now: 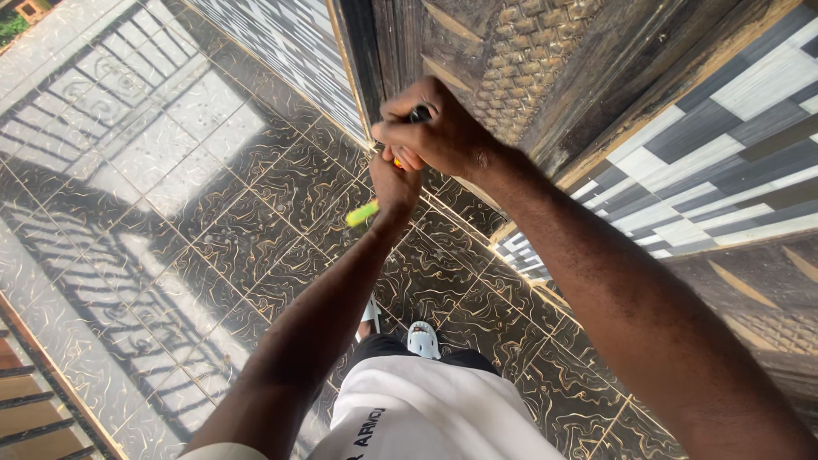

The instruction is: The person sweeps a tiled balcony floor using a small hand broom. They move the broom back and forth across the black and gold patterned tiles, working from the railing side towards the interior of the balcony.

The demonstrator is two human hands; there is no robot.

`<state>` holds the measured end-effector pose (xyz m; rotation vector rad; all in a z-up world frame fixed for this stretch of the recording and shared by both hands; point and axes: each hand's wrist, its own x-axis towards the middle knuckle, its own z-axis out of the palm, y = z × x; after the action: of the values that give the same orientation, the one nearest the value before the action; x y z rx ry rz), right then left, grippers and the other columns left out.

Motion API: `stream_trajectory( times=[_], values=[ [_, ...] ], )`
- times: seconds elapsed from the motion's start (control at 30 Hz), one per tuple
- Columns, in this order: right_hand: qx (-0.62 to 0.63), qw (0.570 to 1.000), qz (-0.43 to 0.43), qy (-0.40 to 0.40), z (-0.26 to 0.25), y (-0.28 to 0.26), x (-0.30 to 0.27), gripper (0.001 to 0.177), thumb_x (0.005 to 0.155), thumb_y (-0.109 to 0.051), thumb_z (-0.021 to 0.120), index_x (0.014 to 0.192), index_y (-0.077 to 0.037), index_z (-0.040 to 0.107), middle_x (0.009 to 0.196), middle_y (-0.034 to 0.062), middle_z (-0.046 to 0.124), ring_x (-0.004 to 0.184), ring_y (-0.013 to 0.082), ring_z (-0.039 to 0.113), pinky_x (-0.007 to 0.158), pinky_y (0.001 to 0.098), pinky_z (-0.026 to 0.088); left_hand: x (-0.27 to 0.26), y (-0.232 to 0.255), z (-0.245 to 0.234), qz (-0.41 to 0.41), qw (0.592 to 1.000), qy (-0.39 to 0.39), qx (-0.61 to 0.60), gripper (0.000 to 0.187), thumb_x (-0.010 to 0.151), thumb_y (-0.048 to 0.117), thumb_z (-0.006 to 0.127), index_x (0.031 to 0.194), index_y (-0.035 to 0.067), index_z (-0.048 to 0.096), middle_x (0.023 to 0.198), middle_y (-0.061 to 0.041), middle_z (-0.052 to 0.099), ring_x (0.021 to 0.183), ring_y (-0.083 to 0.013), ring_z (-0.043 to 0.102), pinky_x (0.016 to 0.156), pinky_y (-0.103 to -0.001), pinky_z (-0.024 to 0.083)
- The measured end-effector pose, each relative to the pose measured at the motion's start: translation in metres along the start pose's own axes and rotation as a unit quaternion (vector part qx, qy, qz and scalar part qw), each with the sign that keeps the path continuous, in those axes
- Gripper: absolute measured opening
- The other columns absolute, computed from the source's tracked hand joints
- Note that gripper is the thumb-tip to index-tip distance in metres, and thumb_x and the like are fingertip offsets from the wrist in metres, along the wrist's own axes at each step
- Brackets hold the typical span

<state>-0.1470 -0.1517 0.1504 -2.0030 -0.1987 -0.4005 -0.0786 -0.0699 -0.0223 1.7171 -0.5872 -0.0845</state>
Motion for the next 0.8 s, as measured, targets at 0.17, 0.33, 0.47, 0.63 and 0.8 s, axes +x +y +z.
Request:
stream_trajectory(
  times=[0.17,0.33,0.47,0.63,0.8],
  values=[
    [0.061,0.988,0.139,0.002,0.002,0.012,-0.028,0.018,0.083,-0.013,0.064,0.067,-0.004,0.063,0.058,0.0078,0.061,0.042,0.0109,0.056,0.040,0.0249,0.046,-0.035,-0.021,0.023,-0.002,0.999,-0.045,0.022,0.023,0.080,0.018,0.069,0.077,-0.003,0.062,0.066,-0.014,0.064,0.060,-0.0219,0.064,0.058,-0.038,0.049],
    [0.010,0.978,0.207,-0.033,-0.036,-0.001,-0.057,0.020,0.083,-0.015,0.063,0.066,-0.004,0.063,0.056,0.0080,0.060,0.041,0.0113,0.058,0.037,0.0229,0.047,-0.081,0.034,0.048,-0.185,0.953,-0.194,-0.144,0.028,0.088,0.019,0.060,0.063,0.005,0.059,0.054,-0.004,0.058,0.045,-0.0116,0.050,0.039,-0.031,0.036],
    [-0.228,0.967,-0.024,-0.114,-0.038,-0.002,-0.059,0.022,0.092,-0.011,0.063,0.071,-0.002,0.065,0.060,0.0082,0.059,0.047,0.0111,0.060,0.043,0.0243,0.052,-0.107,0.051,0.056,-0.128,0.949,-0.226,-0.177,0.031,0.088,0.013,0.065,0.062,0.004,0.052,0.055,-0.001,0.050,0.048,-0.0090,0.042,0.042,-0.029,0.034],
    [0.020,0.956,0.290,-0.050,-0.010,-0.018,-0.059,0.018,0.081,-0.011,0.066,0.066,-0.006,0.058,0.051,0.0085,0.056,0.040,0.0133,0.057,0.046,0.0314,0.060,-0.123,0.046,0.057,-0.181,0.912,-0.287,-0.231,0.032,0.091,0.017,0.061,0.062,0.006,0.053,0.052,-0.001,0.049,0.045,-0.0101,0.046,0.042,-0.030,0.041],
    [0.061,0.983,0.162,-0.060,-0.004,-0.053,-0.039,0.026,0.085,-0.014,0.066,0.062,-0.008,0.055,0.054,0.0072,0.059,0.046,0.0132,0.063,0.053,0.0322,0.064,-0.113,0.064,0.035,-0.168,0.909,-0.304,-0.228,0.031,0.089,0.020,0.062,0.063,0.006,0.053,0.051,0.000,0.049,0.042,-0.0107,0.044,0.040,-0.030,0.038]
  ],
)
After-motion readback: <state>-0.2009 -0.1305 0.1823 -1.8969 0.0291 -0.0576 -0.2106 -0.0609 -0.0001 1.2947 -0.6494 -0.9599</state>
